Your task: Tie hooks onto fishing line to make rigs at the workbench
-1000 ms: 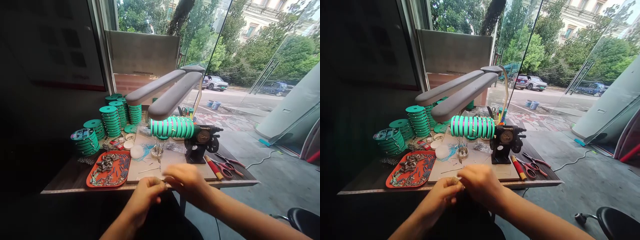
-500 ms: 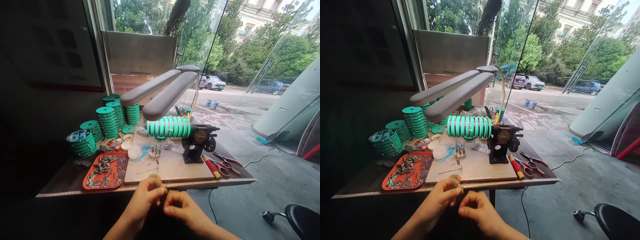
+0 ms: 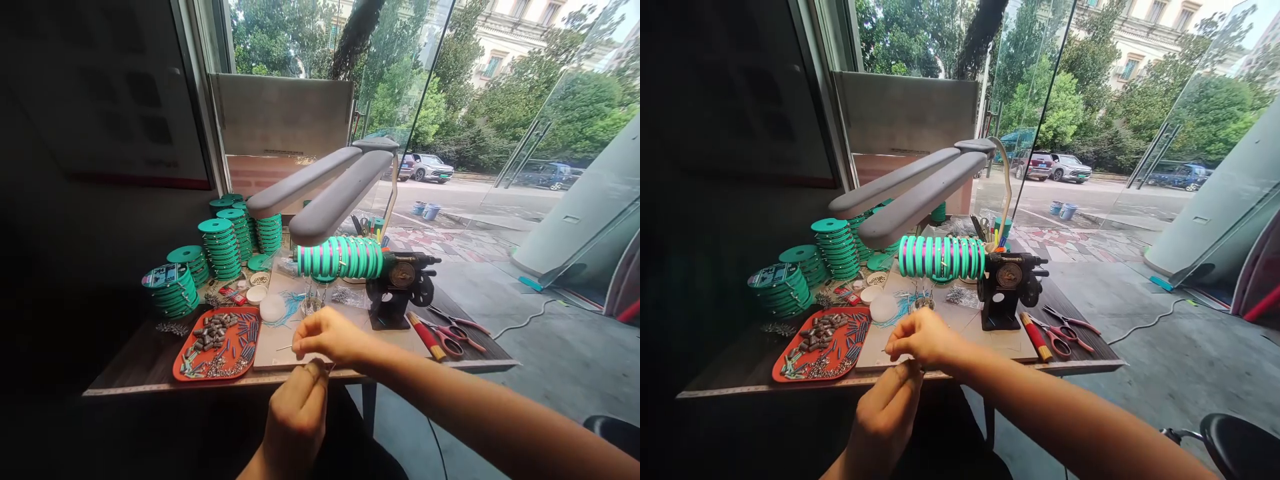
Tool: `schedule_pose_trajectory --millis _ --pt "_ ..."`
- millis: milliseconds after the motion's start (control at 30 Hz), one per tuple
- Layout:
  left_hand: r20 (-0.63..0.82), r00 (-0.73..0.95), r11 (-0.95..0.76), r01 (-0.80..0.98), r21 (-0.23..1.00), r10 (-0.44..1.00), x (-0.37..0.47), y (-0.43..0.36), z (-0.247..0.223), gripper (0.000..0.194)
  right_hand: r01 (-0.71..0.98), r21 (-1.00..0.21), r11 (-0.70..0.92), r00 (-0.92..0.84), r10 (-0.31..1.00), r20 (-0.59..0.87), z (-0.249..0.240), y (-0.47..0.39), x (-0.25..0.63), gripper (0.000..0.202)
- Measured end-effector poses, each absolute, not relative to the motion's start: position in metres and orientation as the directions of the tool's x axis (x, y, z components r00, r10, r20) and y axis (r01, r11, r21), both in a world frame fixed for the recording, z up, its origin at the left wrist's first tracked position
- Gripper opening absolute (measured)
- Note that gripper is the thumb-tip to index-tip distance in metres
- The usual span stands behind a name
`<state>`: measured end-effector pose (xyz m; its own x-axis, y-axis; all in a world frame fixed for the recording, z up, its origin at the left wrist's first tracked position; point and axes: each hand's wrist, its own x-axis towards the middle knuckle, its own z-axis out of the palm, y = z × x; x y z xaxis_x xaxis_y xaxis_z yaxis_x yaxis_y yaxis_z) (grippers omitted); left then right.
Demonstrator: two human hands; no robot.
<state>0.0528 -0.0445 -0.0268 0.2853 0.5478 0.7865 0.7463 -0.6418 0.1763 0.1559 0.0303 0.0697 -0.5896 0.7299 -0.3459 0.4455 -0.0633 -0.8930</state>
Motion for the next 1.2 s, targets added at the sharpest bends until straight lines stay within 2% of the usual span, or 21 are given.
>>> schedule_pose_trajectory --millis 67,100,133,167,200,267,300,367,467,500,567,633,700,733,767,867,933,1000,1100,1167,1200 --pt "0.571 0.147 -0.536 0.586 0.607 0.808 0.053 -0.044 -0.016 0.009 0.435 -0.899 0.051 -0.574 0.785 -0.233 0.058 0.025 0.161 0.014" --pt "0.347 0.073 -0.346 0.401 0.848 0.935 0.053 -0.043 -0.011 0.010 0.416 -0.886 0.204 -0.562 0.824 -0.073 0.051 0.019 0.169 0.014" --pt "0.065 0.055 -0.072 0.145 0.987 0.996 0.053 -0.041 -0.006 0.009 0.396 -0.817 0.420 -0.551 0.820 0.155 0.043 0.012 0.177 0.014" --pt "-0.204 0.106 0.217 -0.119 0.969 0.973 0.052 -0.038 -0.002 0.008 0.377 -0.657 0.653 -0.559 0.726 0.401 0.036 0.005 0.187 0.014" --pt "-0.386 0.184 0.426 -0.312 0.849 0.904 0.051 -0.036 0.001 0.007 0.349 -0.439 0.828 -0.590 0.558 0.584 0.028 -0.002 0.196 0.018" --pt "-0.536 0.311 0.616 -0.492 0.615 0.785 0.050 -0.031 0.003 0.010 0.320 -0.049 0.946 -0.686 0.268 0.677 0.015 -0.013 0.211 0.025" --pt "-0.550 0.334 0.637 -0.516 0.573 0.766 0.050 -0.030 0.003 0.012 0.313 0.073 0.947 -0.718 0.186 0.670 0.010 -0.015 0.214 0.026" --pt "-0.546 0.364 0.649 -0.535 0.541 0.755 0.050 -0.029 0.002 0.016 0.324 0.179 0.929 -0.723 0.121 0.680 0.002 -0.016 0.216 0.025" --pt "-0.538 0.382 0.651 -0.566 0.506 0.751 0.052 -0.032 0.001 0.020 0.323 0.089 0.942 -0.660 0.158 0.734 -0.009 -0.013 0.209 0.029" --pt "-0.536 0.383 0.650 -0.569 0.504 0.752 0.053 -0.032 0.002 0.020 0.316 -0.009 0.949 -0.617 0.212 0.758 -0.014 -0.014 0.207 0.031" --pt "-0.526 0.382 0.643 -0.566 0.517 0.760 0.054 -0.034 0.003 0.017 0.284 -0.365 0.886 -0.516 0.463 0.721 -0.025 -0.018 0.206 0.031" --pt "-0.435 0.339 0.552 -0.481 0.681 0.834 0.054 -0.034 0.004 0.013 0.216 -0.772 0.597 -0.465 0.759 0.456 -0.037 -0.028 0.207 0.031" --pt "-0.219 0.242 0.273 -0.220 0.936 0.945 0.054 -0.036 0.003 0.010 0.190 -0.950 0.247 -0.513 0.850 0.118 -0.042 -0.041 0.209 0.034" --pt "-0.064 0.206 0.070 -0.021 0.997 0.976 0.054 -0.037 0.001 0.010 0.201 -0.967 0.158 -0.544 0.839 0.024 -0.041 -0.046 0.210 0.035" --pt "0.093 0.191 -0.128 0.180 0.975 0.977 0.053 -0.038 -0.001 0.012 0.218 -0.966 0.138 -0.570 0.822 -0.011 -0.035 -0.050 0.211 0.033" --pt "0.510 0.211 -0.527 0.578 0.623 0.834 0.053 -0.043 -0.013 0.018 0.277 -0.944 0.177 -0.619 0.785 -0.034 0.002 -0.048 0.207 0.020" --pt "0.737 0.228 -0.622 0.717 0.315 0.637 0.054 -0.045 -0.021 0.018 0.289 -0.955 0.063 -0.625 0.768 -0.139 0.034 -0.032 0.198 0.018" --pt "0.843 0.231 -0.581 0.806 0.114 0.487 0.055 -0.046 -0.028 0.017 0.306 -0.950 -0.066 -0.583 0.776 -0.242 0.060 -0.009 0.186 0.019" --pt "0.829 0.226 -0.526 0.845 0.095 0.512 0.055 -0.047 -0.028 0.019 0.389 -0.914 -0.114 -0.582 0.739 -0.340 0.076 0.021 0.166 0.017" --pt "0.774 0.218 -0.555 0.807 0.199 0.595 0.055 -0.048 -0.023 0.019 0.437 -0.895 -0.089 -0.603 0.710 -0.364 0.072 0.029 0.158 0.016" --pt "0.733 0.189 -0.567 0.763 0.309 0.654 0.055 -0.048 -0.018 0.019 0.445 -0.892 -0.084 -0.605 0.706 -0.368 0.067 0.030 0.158 0.016"
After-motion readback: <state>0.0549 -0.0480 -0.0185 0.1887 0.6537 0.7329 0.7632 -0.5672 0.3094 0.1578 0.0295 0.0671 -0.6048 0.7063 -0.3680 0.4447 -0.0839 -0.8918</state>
